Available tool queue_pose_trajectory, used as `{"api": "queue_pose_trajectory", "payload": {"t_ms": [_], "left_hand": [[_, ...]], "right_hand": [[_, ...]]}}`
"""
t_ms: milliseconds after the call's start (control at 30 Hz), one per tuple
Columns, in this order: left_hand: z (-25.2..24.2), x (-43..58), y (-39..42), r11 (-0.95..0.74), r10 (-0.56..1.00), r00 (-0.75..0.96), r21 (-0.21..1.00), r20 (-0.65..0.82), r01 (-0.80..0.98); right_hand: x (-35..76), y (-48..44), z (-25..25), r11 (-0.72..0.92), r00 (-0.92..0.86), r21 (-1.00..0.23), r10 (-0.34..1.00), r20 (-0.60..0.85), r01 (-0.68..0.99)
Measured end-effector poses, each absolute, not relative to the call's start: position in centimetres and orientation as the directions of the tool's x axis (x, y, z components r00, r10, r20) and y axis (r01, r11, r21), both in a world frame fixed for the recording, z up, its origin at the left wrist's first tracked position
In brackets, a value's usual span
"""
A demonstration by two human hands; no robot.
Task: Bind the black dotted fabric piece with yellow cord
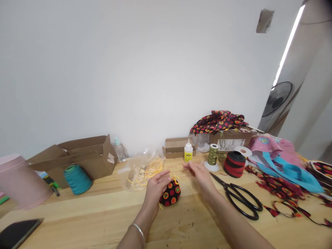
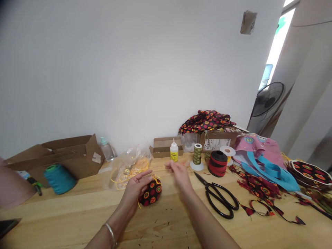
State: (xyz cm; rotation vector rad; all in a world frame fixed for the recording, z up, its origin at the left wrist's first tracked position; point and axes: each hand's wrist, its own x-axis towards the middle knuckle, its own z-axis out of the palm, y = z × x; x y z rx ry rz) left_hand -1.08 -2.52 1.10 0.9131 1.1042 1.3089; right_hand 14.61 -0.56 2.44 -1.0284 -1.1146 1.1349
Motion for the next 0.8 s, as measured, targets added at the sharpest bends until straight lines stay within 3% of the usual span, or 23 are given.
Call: {"api": "queue_pose_trajectory", "payload": {"t_ms": [133, 200, 367, 800], "left_hand": [[1.2, -1.1, -2.6, 0.056, 0.994, -0.075, 0.964, -0.078, -0.261], [1.3, -1.1, -2.6, 0.037, 0.995, -0.077, 0.967, -0.058, -0.251], [1.6, -0.9, -2.7, 0.042, 0.996, -0.069, 0.973, -0.059, -0.226], [1.1, -1.0, -2.6, 0.072, 0.994, -0.064, 0.971, -0.089, -0.226]], "right_hand": [[12.8, -1.5, 1.6, 0.363, -0.078, -0.879, 0.931, 0.357, 0.311], [12.5, -1.9, 1.6, 0.434, -0.13, -0.786, 0.897, 0.422, 0.441], [12.5, -1.8, 1.0, 0.513, -0.267, -0.716, 0.858, 0.439, 0.473], [13.0, -1.9, 1.6, 0.366, -0.164, -0.775, 0.93, 0.33, 0.515]]}}
